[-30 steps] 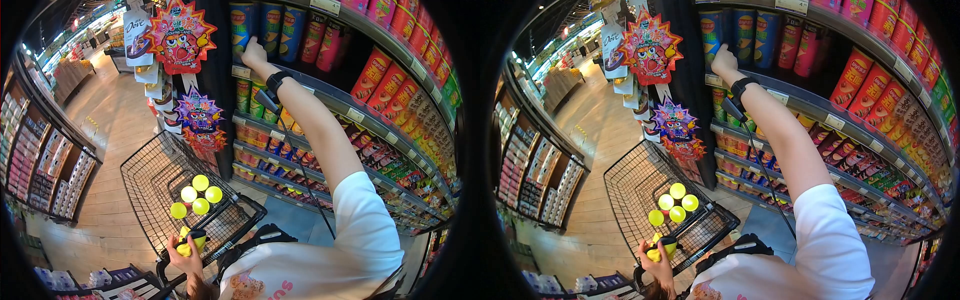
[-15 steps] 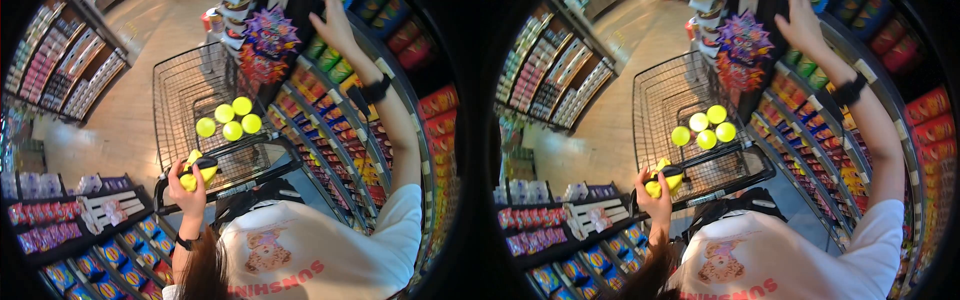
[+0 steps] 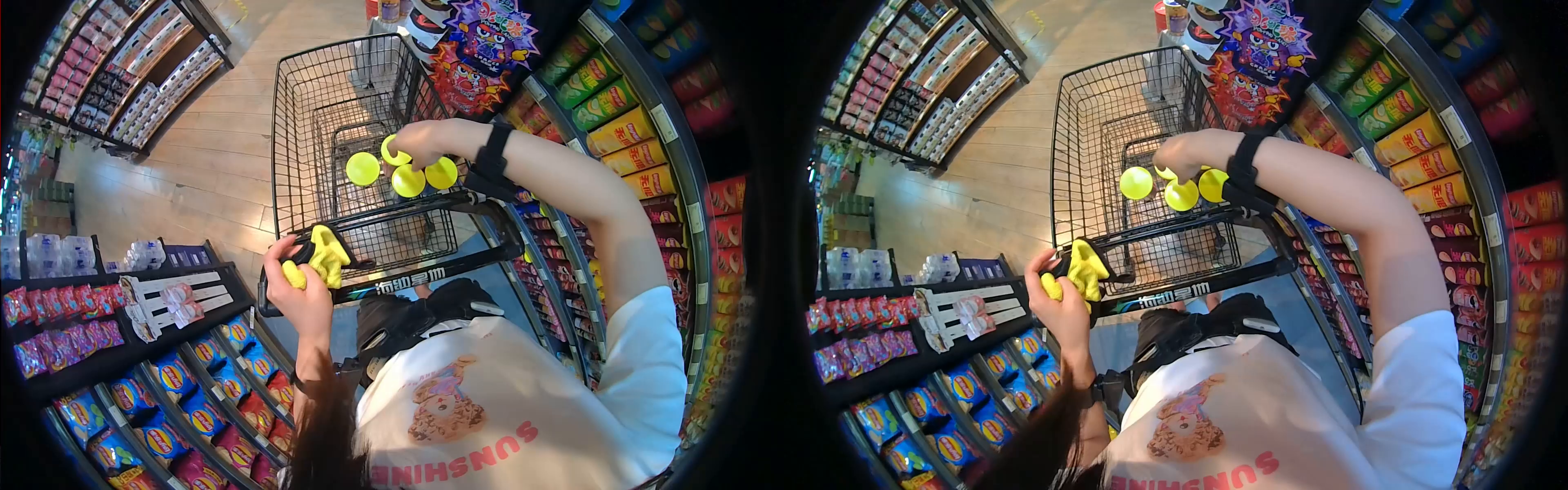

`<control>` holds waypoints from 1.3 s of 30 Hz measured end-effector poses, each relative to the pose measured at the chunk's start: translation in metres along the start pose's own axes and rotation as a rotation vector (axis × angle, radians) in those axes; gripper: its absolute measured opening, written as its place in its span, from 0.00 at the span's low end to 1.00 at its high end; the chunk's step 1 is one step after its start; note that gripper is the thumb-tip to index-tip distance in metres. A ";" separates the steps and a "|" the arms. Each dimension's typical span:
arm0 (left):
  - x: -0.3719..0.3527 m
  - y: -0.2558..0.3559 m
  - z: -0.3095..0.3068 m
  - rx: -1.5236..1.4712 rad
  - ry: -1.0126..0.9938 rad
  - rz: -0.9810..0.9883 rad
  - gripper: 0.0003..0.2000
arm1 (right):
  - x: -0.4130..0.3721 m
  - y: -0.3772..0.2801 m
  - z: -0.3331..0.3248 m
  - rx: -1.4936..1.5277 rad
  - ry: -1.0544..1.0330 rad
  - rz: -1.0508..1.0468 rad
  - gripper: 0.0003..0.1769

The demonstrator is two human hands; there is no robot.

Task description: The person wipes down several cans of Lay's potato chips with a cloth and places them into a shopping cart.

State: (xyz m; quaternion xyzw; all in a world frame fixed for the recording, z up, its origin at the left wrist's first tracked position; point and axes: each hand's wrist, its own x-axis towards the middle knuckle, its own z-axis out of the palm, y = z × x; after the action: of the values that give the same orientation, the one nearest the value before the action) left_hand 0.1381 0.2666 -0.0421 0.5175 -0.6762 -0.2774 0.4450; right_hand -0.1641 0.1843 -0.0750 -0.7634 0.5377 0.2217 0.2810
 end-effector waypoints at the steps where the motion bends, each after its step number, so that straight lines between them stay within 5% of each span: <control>1: -0.004 -0.005 -0.005 0.006 0.018 -0.025 0.18 | 0.008 0.001 0.001 0.007 0.035 -0.012 0.31; 5: -0.019 -0.014 -0.029 -0.037 0.065 -0.141 0.17 | 0.011 0.002 0.024 -0.122 -0.063 -0.043 0.35; 9: -0.027 -0.021 -0.040 0.006 0.112 -0.212 0.15 | 0.007 -0.005 0.056 -0.443 0.163 -0.173 0.42; 11: -0.029 -0.022 -0.041 0.000 0.102 -0.184 0.15 | 0.015 -0.006 0.068 -0.586 0.362 -0.293 0.30; 12: -0.028 -0.017 -0.040 0.014 0.091 -0.165 0.15 | 0.028 -0.002 0.079 -0.638 0.391 -0.300 0.37; 19: -0.029 -0.016 -0.034 0.023 0.056 -0.123 0.15 | 0.036 -0.004 0.085 -0.794 0.405 -0.325 0.17; 25: -0.019 -0.007 -0.029 -0.090 -0.059 -0.103 0.11 | -0.047 -0.028 0.012 -0.647 0.447 -0.345 0.14; 27: -0.018 -0.020 -0.021 -0.007 -0.117 -0.068 0.11 | -0.082 -0.035 -0.017 -0.502 0.518 -0.333 0.20; 29: -0.013 -0.012 -0.011 -0.095 -0.240 -0.239 0.12 | -0.117 -0.036 -0.035 -0.364 0.641 -0.299 0.28; 32: 0.001 0.013 0.003 -0.181 -0.426 -0.232 0.26 | -0.178 -0.052 -0.072 -0.238 0.655 -0.202 0.39; 35: 0.013 0.029 0.018 -0.172 -0.559 -0.172 0.47 | -0.214 -0.040 -0.084 -0.033 0.810 -0.315 0.38; 36: 0.014 0.022 0.029 -0.246 -0.561 -0.038 0.50 | -0.229 -0.040 -0.087 0.008 0.831 -0.310 0.37; 39: 0.021 0.034 0.042 -0.627 -0.878 -0.216 0.50 | -0.262 -0.044 -0.083 0.232 0.878 -0.297 0.38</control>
State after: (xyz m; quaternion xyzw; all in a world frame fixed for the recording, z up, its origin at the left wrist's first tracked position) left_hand 0.0836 0.2538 -0.0259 0.2623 -0.6263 -0.6994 0.2231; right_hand -0.2041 0.3230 0.1630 -0.8171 0.5119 -0.2257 0.1393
